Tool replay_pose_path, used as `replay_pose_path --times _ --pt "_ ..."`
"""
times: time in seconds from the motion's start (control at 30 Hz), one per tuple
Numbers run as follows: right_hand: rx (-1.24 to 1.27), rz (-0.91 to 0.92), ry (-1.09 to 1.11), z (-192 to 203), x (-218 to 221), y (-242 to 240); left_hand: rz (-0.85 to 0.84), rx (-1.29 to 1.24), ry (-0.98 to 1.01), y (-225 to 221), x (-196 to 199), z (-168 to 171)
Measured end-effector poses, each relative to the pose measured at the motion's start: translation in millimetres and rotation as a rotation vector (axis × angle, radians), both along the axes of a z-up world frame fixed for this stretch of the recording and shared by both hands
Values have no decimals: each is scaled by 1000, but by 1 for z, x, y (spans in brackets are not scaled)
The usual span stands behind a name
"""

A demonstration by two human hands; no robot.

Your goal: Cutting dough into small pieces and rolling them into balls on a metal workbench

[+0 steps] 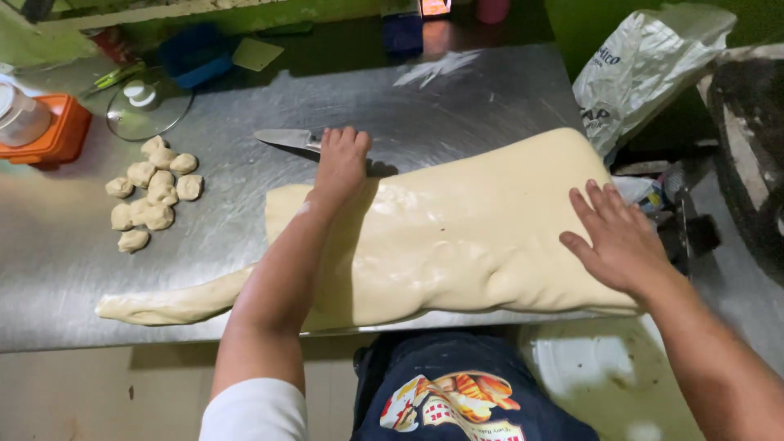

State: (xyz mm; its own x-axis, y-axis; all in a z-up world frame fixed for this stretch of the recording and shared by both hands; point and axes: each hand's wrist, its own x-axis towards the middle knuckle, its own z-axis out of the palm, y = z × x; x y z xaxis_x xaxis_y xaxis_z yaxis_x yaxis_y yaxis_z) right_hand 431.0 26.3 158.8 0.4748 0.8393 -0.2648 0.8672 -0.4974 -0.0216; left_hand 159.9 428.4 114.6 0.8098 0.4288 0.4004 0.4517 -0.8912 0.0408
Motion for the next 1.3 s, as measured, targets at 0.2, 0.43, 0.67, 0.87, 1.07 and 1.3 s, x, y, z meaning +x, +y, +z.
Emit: replay_pose_path --times 0.2,0.43,0.67,0.87,1.07,1.3 --pt "131 -224 412 9 81 71 127 -240 -11 12 46 -45" --pt "276 -278 586 -4 110 123 262 -358 -77 -68 3 22" --pt "471 -234 779 -44 92 12 558 -382 -57 -76 -178 9" --pt "434 -634 397 -73 34 -75 400 -86 -9 -73 -308 -58" --pt "755 -797 0 -88 -71 -62 398 -30 33 -96 -308 -56" --pt "802 -1183 -38 -79 -231 51 367 -72 -44 -99 -310 -55"
